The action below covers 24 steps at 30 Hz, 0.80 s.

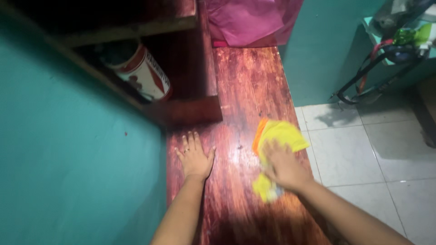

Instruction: The person wipes the wooden surfaces and internal compartments of a desk and shelf unit with a cloth.

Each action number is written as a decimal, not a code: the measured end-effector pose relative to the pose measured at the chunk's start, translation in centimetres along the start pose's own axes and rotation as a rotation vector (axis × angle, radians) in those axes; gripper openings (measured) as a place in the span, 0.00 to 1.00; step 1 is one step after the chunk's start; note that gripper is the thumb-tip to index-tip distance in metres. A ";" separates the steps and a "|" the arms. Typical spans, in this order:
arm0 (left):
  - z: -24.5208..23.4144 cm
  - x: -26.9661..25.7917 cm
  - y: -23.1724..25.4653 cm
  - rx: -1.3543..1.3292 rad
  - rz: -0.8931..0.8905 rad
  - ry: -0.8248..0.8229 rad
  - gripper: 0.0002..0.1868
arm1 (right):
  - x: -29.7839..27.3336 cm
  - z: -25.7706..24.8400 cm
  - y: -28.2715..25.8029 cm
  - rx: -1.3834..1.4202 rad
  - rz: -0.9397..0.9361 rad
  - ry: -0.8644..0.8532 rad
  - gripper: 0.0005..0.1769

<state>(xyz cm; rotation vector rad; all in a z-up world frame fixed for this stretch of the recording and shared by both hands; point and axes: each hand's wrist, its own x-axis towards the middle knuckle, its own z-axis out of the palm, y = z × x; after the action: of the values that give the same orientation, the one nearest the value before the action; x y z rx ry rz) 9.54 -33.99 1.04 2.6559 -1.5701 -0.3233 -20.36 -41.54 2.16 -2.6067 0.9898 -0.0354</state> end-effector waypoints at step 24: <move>-0.5 2.0 0.7 -0.005 0.058 -0.001 0.39 | 37.2 7.9 2.6 0.718 -0.203 0.044 0.50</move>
<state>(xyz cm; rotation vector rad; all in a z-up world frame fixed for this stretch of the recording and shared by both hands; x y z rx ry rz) 9.97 -36.11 1.33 2.6012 -1.6403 -0.3256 7.21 -64.99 -9.83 -2.0260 0.5700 -0.4183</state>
